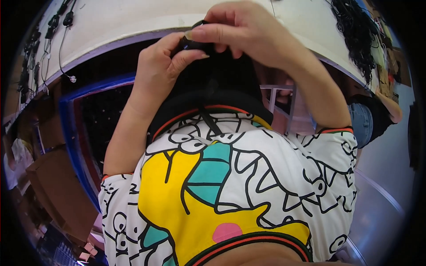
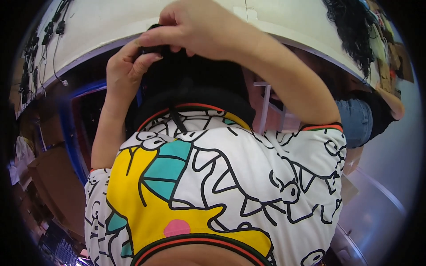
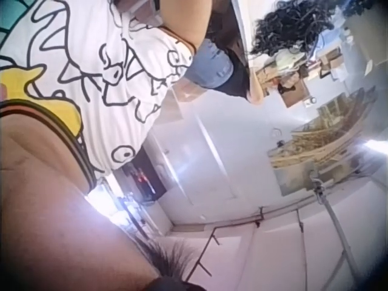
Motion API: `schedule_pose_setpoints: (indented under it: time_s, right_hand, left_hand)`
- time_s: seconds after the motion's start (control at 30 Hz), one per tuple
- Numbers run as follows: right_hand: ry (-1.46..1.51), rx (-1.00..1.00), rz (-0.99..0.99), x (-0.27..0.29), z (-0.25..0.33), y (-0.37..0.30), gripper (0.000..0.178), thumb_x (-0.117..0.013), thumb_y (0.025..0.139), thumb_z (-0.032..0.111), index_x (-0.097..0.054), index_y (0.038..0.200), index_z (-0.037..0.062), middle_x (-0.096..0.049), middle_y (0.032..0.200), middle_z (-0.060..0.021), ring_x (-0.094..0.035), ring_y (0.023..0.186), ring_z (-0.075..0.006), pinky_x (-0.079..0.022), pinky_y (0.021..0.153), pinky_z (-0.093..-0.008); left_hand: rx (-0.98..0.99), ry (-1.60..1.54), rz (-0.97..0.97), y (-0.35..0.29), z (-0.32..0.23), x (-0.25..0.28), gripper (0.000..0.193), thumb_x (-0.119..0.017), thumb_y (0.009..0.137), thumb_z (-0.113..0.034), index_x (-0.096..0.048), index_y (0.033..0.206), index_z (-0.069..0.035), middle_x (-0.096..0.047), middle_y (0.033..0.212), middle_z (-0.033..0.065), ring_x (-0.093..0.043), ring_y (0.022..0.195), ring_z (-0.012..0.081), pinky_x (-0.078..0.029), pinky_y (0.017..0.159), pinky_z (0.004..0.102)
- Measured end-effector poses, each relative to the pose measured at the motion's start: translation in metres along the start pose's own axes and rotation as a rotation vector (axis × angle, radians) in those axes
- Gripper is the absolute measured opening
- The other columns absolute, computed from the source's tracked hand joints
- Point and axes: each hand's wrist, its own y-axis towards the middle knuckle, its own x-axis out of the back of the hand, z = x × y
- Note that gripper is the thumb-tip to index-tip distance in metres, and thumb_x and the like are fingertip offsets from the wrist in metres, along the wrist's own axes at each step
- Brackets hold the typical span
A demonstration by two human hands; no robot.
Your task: The person applies glue from a tube to an electronic housing, then inserts small LED components and a cable into the housing by hand.
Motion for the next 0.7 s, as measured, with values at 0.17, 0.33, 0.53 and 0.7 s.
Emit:
schedule_pose_setpoints:
  time_s: [0.17,0.33,0.53,0.7]
  right_hand:
    - [0.204,0.026,0.206,-0.045,-0.068,0.009,0.027,-0.05,0.083,0.013,-0.05,0.108,0.0023,-0.056,0.09,-0.0106,-0.056,0.073,-0.0159,-0.046,0.068,-0.0262]
    - [-0.466,0.197,0.082,-0.125,-0.212,0.038,0.04,-0.051,0.074,0.005,-0.047,0.114,0.0081,-0.047,0.116,-0.0158,-0.045,0.107,-0.0326,-0.038,0.091,-0.0372]
    - [-0.713,0.269,0.002,-0.13,-0.222,0.03,0.018,-0.053,0.069,0.015,-0.062,0.084,0.0098,-0.058,0.092,-0.013,-0.053,0.094,-0.0282,-0.043,0.078,-0.0392]
    - [-0.62,0.513,-0.495,-0.1,-0.163,0.003,0.017,-0.055,0.071,0.024,-0.055,0.079,0.009,-0.052,0.07,-0.013,-0.053,0.072,-0.0302,-0.042,0.073,-0.0436]
  left_hand:
    - [0.33,-0.726,0.073,0.007,0.02,0.025,0.027,-0.055,0.083,-0.018,-0.054,0.103,0.001,-0.041,0.06,-0.0041,-0.031,0.049,0.0038,-0.027,0.045,0.0176]
    - [0.236,-0.994,0.043,0.021,0.022,0.03,0.037,-0.047,0.088,-0.015,-0.039,0.12,0.002,-0.041,0.067,-0.0009,-0.03,0.053,0.0059,-0.026,0.049,0.0188]
    - [0.283,-1.08,-0.132,0.03,0.014,0.029,0.039,-0.042,0.09,-0.024,-0.036,0.122,-0.003,-0.028,0.06,-0.0055,-0.025,0.05,0.0039,-0.024,0.046,0.0187]
    - [0.231,-0.908,-0.241,0.024,0.011,0.035,0.042,-0.04,0.09,-0.032,-0.038,0.12,-0.003,-0.03,0.059,-0.0048,-0.024,0.047,0.0035,-0.019,0.042,0.0181]
